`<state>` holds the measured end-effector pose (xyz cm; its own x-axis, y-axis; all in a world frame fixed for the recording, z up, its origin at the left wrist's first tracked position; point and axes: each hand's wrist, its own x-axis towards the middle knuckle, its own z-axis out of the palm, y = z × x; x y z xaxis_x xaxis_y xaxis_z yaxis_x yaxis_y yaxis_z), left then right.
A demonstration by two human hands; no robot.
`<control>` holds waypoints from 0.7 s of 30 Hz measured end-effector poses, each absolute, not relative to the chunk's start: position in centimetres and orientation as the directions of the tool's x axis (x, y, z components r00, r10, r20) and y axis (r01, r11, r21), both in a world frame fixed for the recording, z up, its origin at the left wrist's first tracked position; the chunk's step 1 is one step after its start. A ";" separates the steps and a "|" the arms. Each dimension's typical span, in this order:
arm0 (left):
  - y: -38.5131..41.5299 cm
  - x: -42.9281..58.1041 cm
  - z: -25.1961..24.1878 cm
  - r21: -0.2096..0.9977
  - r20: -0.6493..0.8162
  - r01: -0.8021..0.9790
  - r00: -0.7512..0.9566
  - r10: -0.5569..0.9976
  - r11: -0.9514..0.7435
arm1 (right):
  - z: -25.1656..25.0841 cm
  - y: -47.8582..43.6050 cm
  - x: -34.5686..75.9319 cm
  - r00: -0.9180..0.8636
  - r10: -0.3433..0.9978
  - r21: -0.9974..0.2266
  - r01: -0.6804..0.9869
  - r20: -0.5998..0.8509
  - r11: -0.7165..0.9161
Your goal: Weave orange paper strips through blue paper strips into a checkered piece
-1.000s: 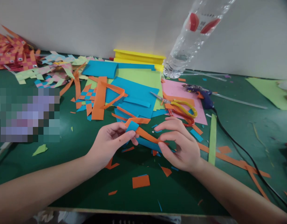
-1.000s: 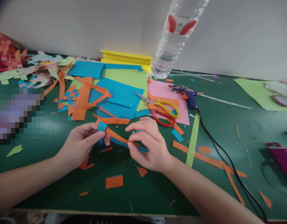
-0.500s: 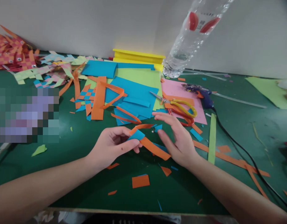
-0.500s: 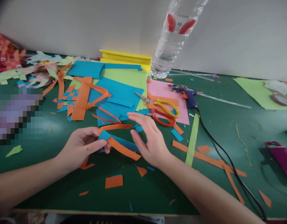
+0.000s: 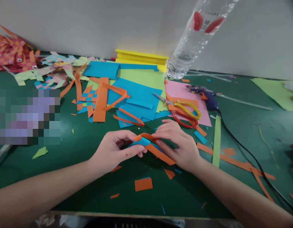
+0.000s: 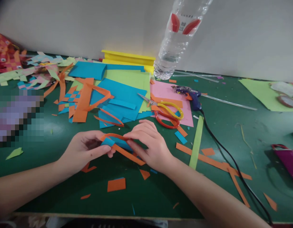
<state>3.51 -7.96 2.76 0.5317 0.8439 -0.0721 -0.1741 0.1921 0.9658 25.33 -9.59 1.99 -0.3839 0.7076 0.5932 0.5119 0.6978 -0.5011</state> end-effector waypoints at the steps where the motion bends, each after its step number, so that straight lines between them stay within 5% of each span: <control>1: -8.0 3.5 2.7 0.967 -0.074 -0.170 0.531 0.844 0.191 | 2.0 -9.6 25.3 -0.384 0.706 -0.501 0.509 0.595 0.700; 21: -7.7 3.6 2.6 0.949 -0.139 -0.187 0.473 0.870 0.253 | 2.5 -9.9 25.1 -0.368 0.702 -0.525 0.476 0.610 0.705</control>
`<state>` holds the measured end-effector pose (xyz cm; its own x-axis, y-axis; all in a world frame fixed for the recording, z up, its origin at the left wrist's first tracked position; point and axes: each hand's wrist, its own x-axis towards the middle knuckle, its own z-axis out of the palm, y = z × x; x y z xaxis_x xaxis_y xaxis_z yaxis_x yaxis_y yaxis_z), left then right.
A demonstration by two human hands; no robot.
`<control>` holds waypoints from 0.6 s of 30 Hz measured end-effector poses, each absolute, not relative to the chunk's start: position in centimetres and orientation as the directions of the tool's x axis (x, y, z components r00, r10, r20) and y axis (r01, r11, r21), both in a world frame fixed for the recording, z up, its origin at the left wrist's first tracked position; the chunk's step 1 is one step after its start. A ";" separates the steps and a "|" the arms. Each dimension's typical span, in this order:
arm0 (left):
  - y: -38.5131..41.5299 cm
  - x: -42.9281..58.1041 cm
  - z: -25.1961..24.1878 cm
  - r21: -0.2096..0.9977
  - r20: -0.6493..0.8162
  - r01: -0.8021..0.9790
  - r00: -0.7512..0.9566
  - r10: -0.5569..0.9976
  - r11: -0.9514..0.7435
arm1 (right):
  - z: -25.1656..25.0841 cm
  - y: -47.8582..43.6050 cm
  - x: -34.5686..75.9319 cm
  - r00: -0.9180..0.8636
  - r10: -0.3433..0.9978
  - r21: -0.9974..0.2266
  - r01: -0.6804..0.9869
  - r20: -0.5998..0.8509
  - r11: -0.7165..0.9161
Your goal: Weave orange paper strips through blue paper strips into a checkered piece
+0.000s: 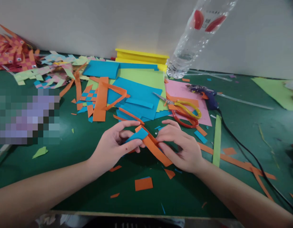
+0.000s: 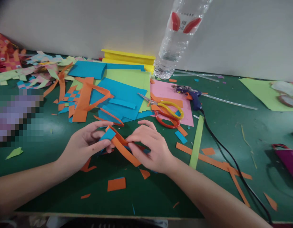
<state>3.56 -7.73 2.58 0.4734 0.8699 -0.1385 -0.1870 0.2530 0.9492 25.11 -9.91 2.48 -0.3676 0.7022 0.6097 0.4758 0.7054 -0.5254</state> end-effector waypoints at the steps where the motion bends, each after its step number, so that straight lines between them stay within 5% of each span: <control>1: -7.7 3.6 2.6 0.953 -0.141 -0.174 0.472 0.870 0.248 | 2.5 -9.9 25.1 -0.372 0.704 -0.530 0.473 0.605 0.704; 13: -7.7 3.5 3.0 0.987 -0.119 -0.044 0.467 0.876 0.158 | 2.7 -10.1 25.5 -0.418 0.741 -0.663 0.343 0.526 0.665; 18: -7.8 3.5 3.1 0.989 -0.142 0.031 0.432 0.891 0.142 | 3.0 -10.3 25.4 -0.402 0.792 -0.675 0.422 0.459 0.605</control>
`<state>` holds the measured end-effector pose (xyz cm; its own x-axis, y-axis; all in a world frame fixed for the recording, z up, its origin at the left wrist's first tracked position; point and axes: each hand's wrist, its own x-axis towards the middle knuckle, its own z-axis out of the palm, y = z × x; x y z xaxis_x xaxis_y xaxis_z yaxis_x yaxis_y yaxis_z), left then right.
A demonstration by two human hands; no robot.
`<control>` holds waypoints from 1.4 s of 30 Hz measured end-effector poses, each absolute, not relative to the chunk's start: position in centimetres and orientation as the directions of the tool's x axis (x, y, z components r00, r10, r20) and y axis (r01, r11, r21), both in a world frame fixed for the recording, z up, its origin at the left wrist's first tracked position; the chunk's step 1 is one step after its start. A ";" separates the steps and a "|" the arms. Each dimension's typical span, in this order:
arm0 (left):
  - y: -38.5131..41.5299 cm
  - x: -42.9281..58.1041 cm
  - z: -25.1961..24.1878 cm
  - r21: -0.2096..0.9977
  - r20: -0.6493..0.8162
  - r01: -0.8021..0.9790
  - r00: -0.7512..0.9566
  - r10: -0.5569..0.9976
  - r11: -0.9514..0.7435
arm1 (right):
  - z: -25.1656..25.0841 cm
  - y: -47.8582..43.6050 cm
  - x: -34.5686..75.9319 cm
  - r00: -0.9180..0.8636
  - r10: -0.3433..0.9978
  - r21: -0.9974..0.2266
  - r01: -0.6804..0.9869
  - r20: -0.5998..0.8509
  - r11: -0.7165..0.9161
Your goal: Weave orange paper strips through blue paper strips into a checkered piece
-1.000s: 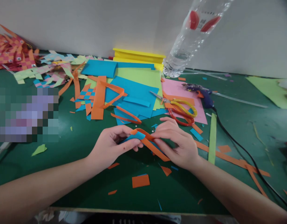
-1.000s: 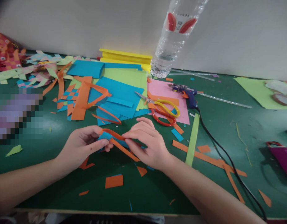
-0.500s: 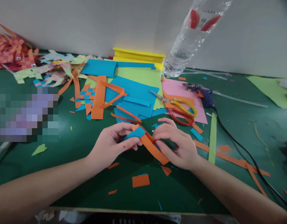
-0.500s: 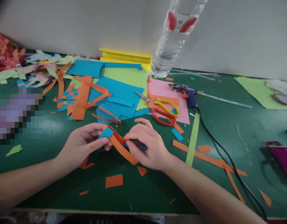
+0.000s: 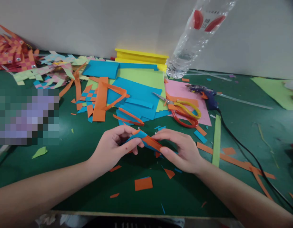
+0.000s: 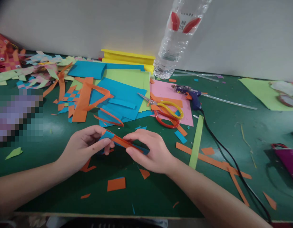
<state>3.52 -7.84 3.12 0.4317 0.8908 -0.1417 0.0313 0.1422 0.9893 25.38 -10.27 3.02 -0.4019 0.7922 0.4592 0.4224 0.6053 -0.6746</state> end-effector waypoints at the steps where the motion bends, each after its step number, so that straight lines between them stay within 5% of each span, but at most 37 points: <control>1: -7.9 3.5 3.1 0.989 -0.148 0.041 0.429 0.891 0.144 | 3.1 -10.3 25.3 -0.396 0.799 -0.666 0.446 0.453 0.598; 42: -8.4 3.5 2.8 0.982 -0.189 0.117 0.705 0.683 0.151 | 3.0 -10.3 24.7 -0.535 0.843 -0.892 0.352 0.057 0.283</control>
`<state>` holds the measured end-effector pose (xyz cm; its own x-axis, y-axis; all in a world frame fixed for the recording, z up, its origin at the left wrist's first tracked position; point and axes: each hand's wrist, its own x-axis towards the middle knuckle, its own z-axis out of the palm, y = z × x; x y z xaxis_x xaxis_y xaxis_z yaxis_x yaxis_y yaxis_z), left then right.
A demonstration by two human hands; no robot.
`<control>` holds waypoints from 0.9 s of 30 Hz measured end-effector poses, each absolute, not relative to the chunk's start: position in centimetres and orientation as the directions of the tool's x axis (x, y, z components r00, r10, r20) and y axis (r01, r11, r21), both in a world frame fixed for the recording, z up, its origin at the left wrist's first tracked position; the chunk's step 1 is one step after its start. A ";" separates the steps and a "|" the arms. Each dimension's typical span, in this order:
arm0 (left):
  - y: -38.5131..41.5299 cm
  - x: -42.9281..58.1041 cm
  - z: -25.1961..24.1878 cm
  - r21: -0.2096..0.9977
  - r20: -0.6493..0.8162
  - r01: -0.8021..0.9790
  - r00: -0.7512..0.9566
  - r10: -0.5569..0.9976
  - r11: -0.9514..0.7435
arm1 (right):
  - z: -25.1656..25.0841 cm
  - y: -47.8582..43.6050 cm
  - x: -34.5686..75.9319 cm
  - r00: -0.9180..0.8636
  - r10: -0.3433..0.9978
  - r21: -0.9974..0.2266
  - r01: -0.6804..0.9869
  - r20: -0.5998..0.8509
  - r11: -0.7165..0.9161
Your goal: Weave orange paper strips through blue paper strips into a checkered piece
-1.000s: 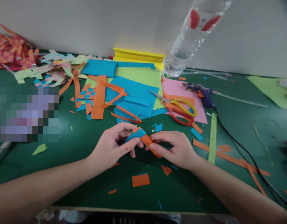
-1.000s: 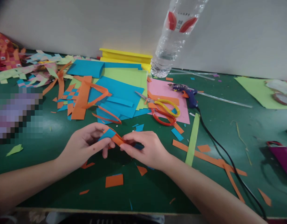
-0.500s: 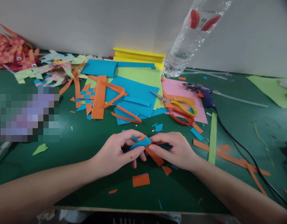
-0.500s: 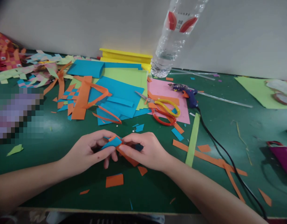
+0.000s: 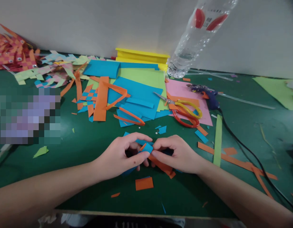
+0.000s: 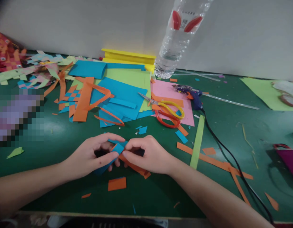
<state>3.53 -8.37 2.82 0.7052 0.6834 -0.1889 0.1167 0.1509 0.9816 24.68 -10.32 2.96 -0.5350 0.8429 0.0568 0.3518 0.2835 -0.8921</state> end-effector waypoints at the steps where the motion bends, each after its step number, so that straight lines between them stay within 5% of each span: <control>1: -8.4 3.6 2.8 0.981 -0.194 0.127 0.703 0.684 0.148 | 3.0 -10.3 24.7 -0.549 0.834 -0.891 0.349 0.056 0.289; 27: -8.3 3.5 2.8 0.975 -0.217 0.138 0.732 0.646 0.172 | 2.8 -10.0 25.1 -0.568 0.823 -0.919 0.331 -0.013 0.215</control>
<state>3.54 -8.32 2.81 0.7320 0.6458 -0.2171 0.1378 0.1716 0.9755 25.15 -10.01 2.83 -0.5678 0.8231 -0.0126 0.3314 0.2145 -0.9188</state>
